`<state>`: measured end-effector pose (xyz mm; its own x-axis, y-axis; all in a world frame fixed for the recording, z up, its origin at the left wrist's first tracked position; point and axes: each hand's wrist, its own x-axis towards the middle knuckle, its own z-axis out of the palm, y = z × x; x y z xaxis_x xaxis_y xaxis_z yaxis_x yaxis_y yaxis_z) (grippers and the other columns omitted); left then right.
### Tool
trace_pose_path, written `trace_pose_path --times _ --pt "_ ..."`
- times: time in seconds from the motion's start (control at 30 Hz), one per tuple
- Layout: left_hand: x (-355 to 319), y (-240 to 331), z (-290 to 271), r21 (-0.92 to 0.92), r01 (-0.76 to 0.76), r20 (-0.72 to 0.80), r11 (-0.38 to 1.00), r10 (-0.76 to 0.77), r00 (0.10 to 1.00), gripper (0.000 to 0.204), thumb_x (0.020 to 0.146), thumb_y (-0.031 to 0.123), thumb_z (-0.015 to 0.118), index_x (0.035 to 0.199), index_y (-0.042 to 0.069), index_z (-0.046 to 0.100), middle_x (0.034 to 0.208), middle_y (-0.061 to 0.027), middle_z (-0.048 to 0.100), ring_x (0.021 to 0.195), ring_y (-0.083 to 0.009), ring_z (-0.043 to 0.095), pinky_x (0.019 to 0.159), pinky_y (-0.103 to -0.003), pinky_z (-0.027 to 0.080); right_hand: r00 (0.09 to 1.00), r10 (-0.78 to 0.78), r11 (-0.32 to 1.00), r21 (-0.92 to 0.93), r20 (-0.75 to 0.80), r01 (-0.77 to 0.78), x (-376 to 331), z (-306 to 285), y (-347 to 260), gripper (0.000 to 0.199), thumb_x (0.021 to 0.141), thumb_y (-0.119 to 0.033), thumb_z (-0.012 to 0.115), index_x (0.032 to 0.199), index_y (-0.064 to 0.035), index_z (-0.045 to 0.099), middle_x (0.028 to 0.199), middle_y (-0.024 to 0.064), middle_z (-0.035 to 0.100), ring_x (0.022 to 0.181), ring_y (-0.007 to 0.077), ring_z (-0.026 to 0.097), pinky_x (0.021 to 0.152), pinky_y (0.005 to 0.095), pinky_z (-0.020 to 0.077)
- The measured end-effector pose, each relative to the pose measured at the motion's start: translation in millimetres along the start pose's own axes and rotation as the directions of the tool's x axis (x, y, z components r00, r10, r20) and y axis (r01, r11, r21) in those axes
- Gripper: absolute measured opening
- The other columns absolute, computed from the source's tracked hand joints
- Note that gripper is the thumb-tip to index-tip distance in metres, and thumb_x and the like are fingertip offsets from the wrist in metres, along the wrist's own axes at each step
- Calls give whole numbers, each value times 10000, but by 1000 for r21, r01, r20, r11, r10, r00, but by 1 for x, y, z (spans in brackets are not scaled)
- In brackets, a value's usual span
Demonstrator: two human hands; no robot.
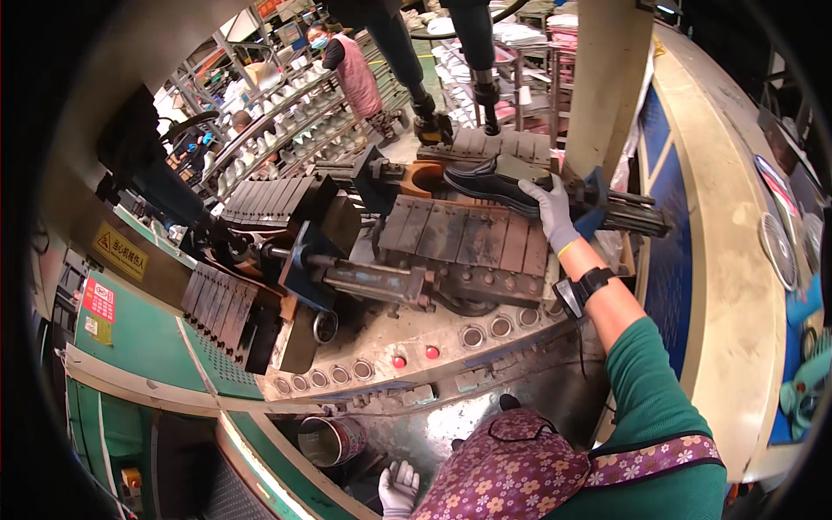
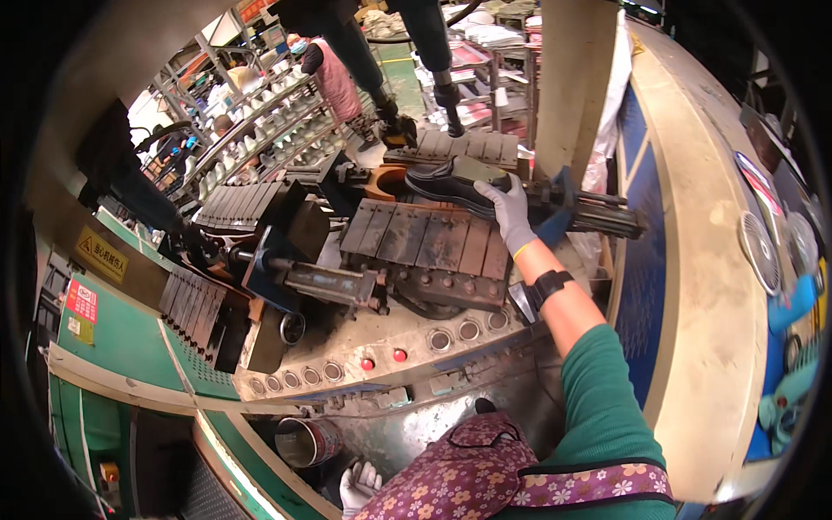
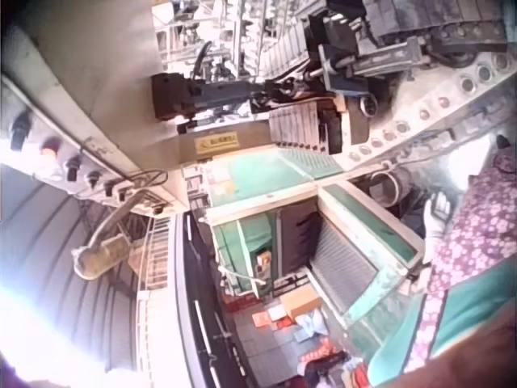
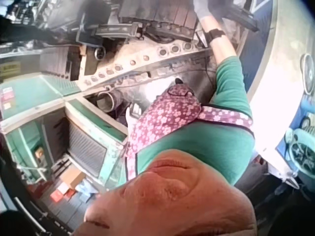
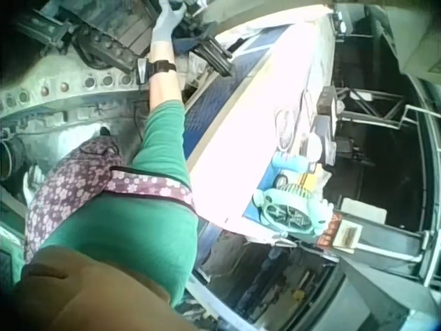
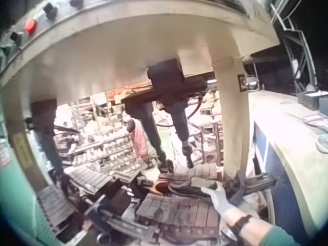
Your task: Placing shoe components into a pressing machine and removing them after processing.
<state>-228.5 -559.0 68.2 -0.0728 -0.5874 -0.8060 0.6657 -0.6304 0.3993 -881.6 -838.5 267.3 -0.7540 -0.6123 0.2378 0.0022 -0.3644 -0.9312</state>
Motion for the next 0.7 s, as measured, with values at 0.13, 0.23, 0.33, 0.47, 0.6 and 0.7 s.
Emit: trace_pose_path --times 0.13,0.23,0.33,0.47,0.6,0.7 --pt "-35 -26 25 -228 20 -130 973 -51 990 269 967 365 593 1072 131 673 1192 -100 690 1064 -223 631 926 -384 493 997 -35 971 -234 64 49 60 17 41 607 724 -290 914 1163 2 613 1023 51 672 940 134 608 860 289 488" --pt "-50 -38 -2 -214 45 146 976 -13 989 331 1003 370 520 1118 99 671 1104 -117 669 1015 -236 601 919 -376 477 983 -12 968 -245 184 58 90 25 83 614 711 -303 927 1151 -7 617 1015 37 664 940 125 594 857 282 483" --pt "-54 -46 13 -124 40 -131 992 -56 990 325 1001 370 523 1125 107 667 1114 -113 671 1020 -240 606 920 -387 481 968 111 992 -81 226 -95 95 31 108 629 710 -292 931 1173 -12 610 1051 35 661 970 129 594 880 282 484" --pt "-43 -42 32 -59 79 -183 995 -89 979 318 999 371 527 1135 118 661 1126 -107 674 1028 -246 613 922 -403 487 939 174 985 -72 296 -160 114 37 129 662 718 -205 926 1255 -14 589 1151 59 646 1075 160 580 959 291 456" --pt "-25 -38 49 7 114 -191 993 -110 975 311 996 372 530 1145 129 655 1139 -101 677 1035 -251 620 924 -418 492 834 270 950 -273 481 -151 151 13 127 673 739 -195 906 1305 -28 581 1188 73 644 1101 173 579 997 317 458" --pt "-21 -38 52 46 138 -201 989 -127 971 307 995 373 533 1153 137 650 1148 -97 679 1040 -256 625 925 -430 497 757 264 785 -589 598 191 154 9 128 669 702 -222 890 1299 -68 629 1177 116 696 1114 236 633 1005 339 464"
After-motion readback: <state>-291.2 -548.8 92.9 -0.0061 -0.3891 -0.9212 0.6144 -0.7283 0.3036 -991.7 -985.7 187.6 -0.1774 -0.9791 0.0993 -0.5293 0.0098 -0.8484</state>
